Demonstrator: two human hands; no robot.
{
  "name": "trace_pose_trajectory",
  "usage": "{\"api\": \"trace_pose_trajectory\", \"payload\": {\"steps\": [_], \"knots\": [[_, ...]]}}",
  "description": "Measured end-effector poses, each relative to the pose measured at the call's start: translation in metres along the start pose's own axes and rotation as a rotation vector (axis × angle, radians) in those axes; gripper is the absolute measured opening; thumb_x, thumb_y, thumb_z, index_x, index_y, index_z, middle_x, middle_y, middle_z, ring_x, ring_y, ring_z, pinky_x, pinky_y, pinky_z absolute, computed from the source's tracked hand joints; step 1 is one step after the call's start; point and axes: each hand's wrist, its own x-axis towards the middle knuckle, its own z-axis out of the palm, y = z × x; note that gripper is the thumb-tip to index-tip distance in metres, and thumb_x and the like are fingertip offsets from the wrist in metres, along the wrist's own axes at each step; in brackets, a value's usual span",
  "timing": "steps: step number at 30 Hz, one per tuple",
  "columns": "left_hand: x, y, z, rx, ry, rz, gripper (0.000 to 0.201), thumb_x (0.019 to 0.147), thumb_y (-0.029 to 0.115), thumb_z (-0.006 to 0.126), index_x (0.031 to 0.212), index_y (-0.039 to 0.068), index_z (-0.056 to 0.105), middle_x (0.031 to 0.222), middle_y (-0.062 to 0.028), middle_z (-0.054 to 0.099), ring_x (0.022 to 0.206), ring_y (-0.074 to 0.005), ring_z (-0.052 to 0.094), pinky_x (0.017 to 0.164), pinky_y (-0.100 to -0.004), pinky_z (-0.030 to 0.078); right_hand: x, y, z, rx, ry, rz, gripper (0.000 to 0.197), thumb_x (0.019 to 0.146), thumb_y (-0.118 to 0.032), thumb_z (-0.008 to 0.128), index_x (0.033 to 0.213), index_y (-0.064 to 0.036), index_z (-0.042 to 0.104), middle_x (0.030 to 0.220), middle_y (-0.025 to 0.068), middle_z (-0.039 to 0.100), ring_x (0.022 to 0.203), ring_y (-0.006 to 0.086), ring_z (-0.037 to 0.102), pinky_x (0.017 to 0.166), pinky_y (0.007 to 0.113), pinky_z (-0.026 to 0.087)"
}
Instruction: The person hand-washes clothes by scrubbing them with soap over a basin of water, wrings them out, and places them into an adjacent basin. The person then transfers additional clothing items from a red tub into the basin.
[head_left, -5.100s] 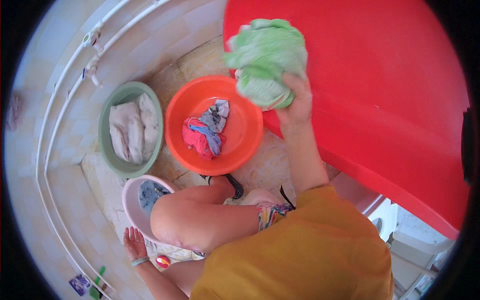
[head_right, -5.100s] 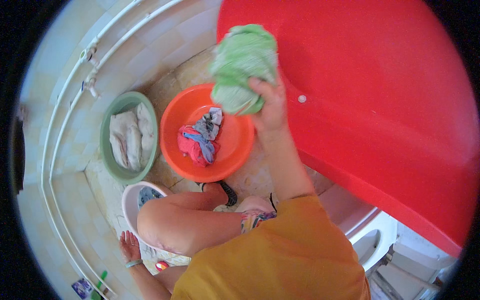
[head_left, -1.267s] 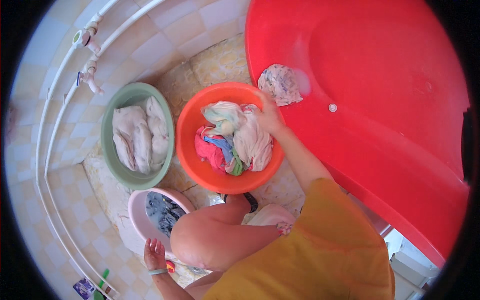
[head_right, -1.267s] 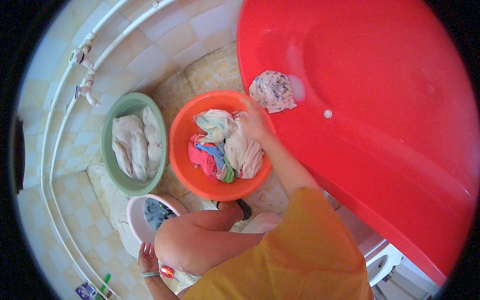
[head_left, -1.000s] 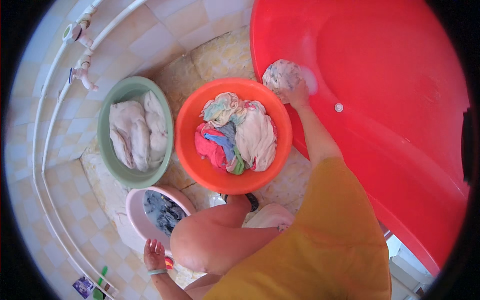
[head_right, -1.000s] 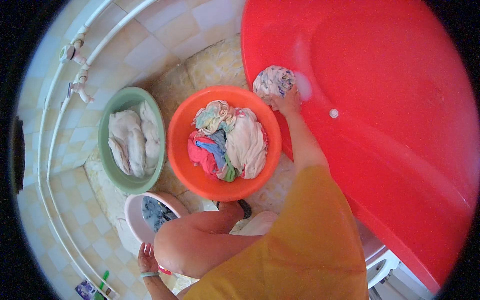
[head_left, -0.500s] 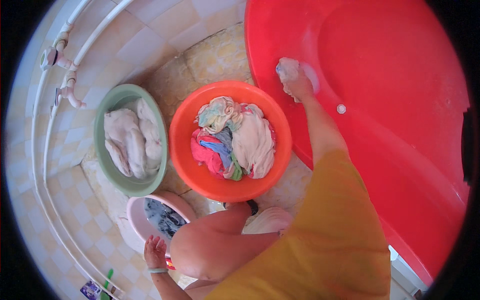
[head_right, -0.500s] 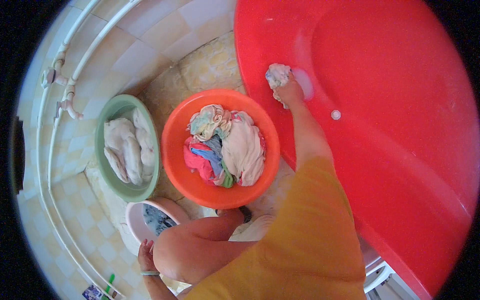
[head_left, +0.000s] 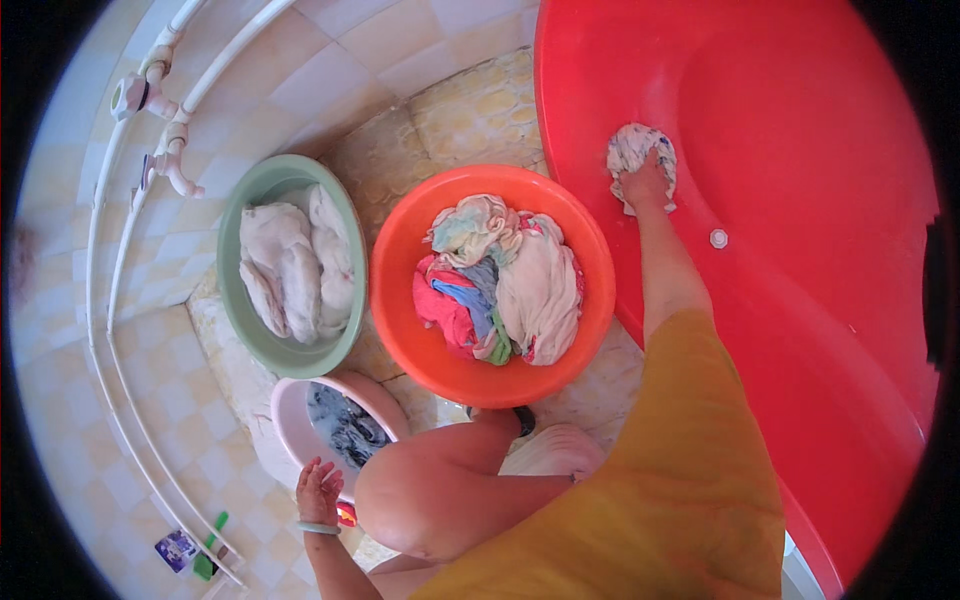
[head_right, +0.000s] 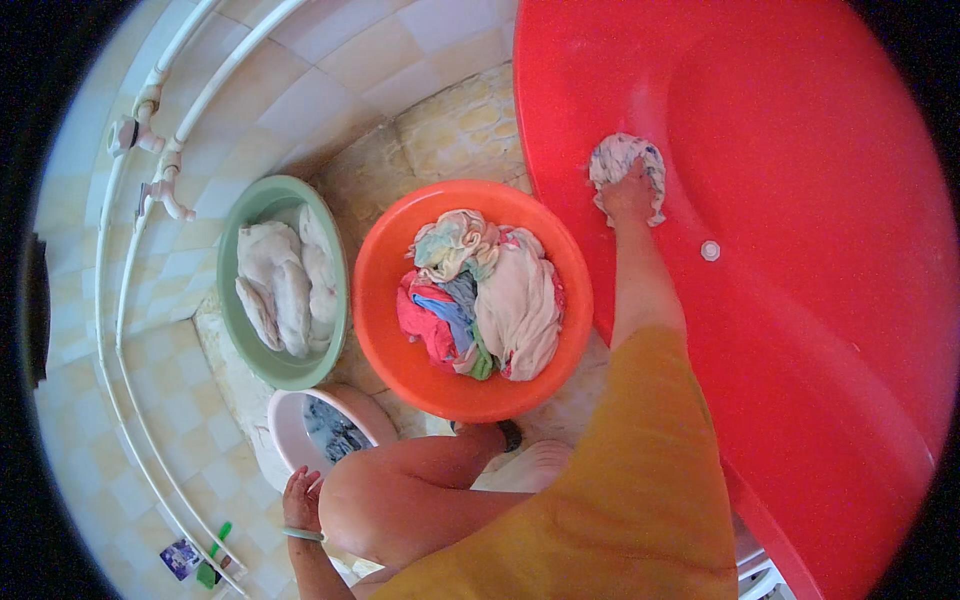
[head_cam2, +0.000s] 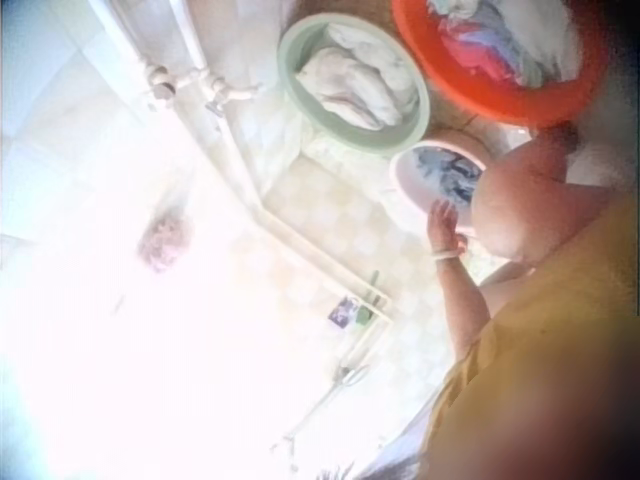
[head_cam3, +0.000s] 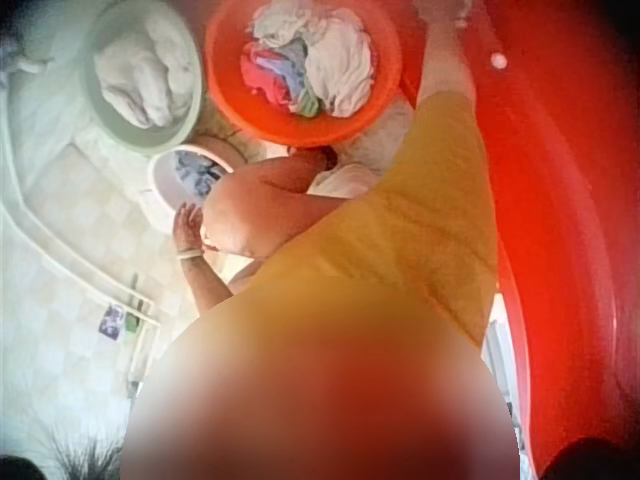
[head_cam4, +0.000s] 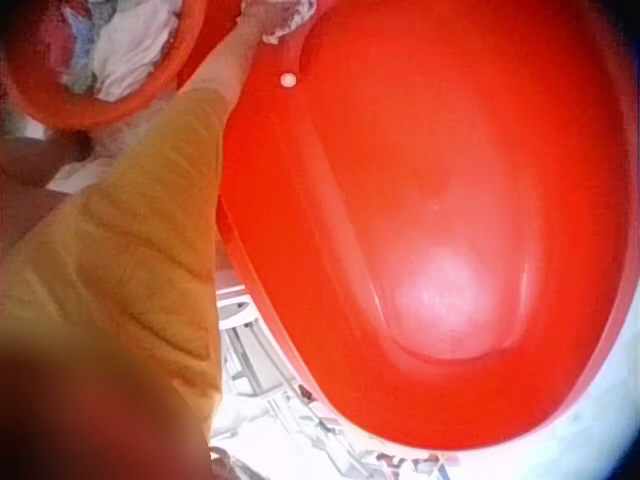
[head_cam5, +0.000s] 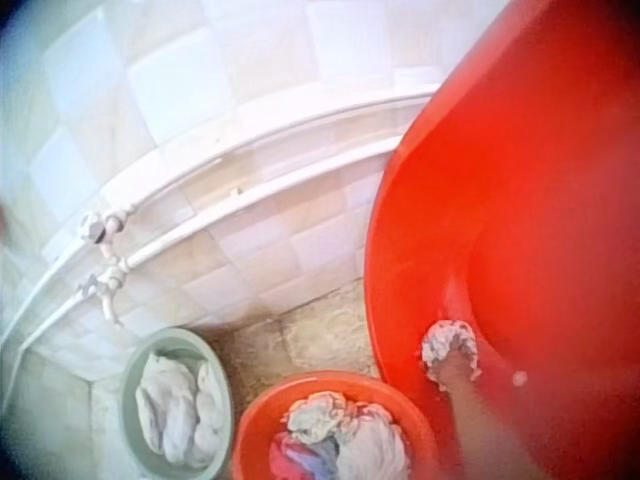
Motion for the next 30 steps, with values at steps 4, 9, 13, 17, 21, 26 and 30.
{"api": "trace_pose_trajectory", "payload": {"steps": [4,9,13,17,21,26,30], "knots": [[-0.008,0.000,0.003,-0.019,0.046,0.003,0.028,0.090,0.020,0.051,0.115,0.006,0.048,0.089,-0.0087,0.061,0.071,-0.0180,0.060,0.062,-0.0296,0.051,0.010,-0.024,0.001,0.107,-0.136,0.000,0.085,0.071,-0.027,0.062,0.142,-0.0125,0.016,0.133,0.0191,0.040,0.121,0.0357,0.041,0.098,0.043,0.037],[-0.005,-0.004,0.004,-0.006,-0.046,0.016,0.028,0.091,0.020,0.049,0.115,0.006,0.048,0.089,-0.0084,0.060,0.072,-0.0182,0.060,0.062,-0.0300,0.050,0.023,-0.028,0.042,0.397,-0.128,-0.267,0.083,0.068,-0.019,0.060,0.139,-0.0048,0.021,0.131,0.0197,0.044,0.120,0.0300,0.044,0.100,0.037,0.037],[-0.010,0.001,0.002,0.012,-0.013,0.036,0.029,0.091,0.021,0.050,0.115,0.006,0.048,0.090,-0.0086,0.060,0.073,-0.0182,0.060,0.062,-0.0301,0.050,-0.035,-0.099,0.011,0.890,-0.437,-0.415,0.064,0.065,-0.010,0.060,0.127,-0.0045,0.044,0.104,0.0121,0.059,0.093,0.0228,0.058,0.081,0.032,0.046],[-0.014,0.006,0.002,0.006,-0.051,0.102,0.029,0.090,0.023,0.050,0.115,0.006,0.048,0.090,-0.0086,0.060,0.073,-0.0182,0.060,0.063,-0.0297,0.050,-0.059,-0.135,-0.015,1.156,-0.527,-0.432,0.071,0.064,-0.009,0.062,0.131,-0.0020,0.039,0.108,0.0158,0.059,0.094,0.0251,0.058,0.081,0.032,0.047],[-0.008,0.002,-0.007,-0.020,-0.031,0.081,0.030,0.091,0.023,0.051,0.115,0.007,0.048,0.090,-0.0083,0.060,0.073,-0.0180,0.060,0.063,-0.0295,0.050,-0.055,-0.133,-0.029,1.276,-0.514,-0.396,0.062,0.063,-0.006,0.061,0.123,-0.0024,0.046,0.099,0.0126,0.060,0.084,0.0221,0.060,0.074,0.034,0.048],[0.002,-0.004,-0.013,-0.050,-0.060,0.072,0.030,0.090,0.024,0.051,0.115,0.007,0.048,0.091,-0.0081,0.060,0.074,-0.0179,0.060,0.064,-0.0296,0.051,-0.031,-0.028,-0.056,1.249,-0.381,-0.376,0.051,0.066,-0.002,0.055,0.117,-0.0050,0.051,0.096,0.0088,0.061,0.080,0.0207,0.062,0.074,0.035,0.050],[0.006,-0.006,-0.011,-0.024,-0.026,0.037,0.030,0.090,0.023,0.052,0.115,0.007,0.048,0.091,-0.0084,0.060,0.074,-0.0181,0.060,0.065,-0.0296,0.050,-0.017,0.053,-0.067,1.136,-0.407,-0.180,0.055,0.069,-0.006,0.056,0.123,-0.0035,0.047,0.105,0.0112,0.060,0.095,0.0238,0.060,0.083,0.034,0.048]]}}
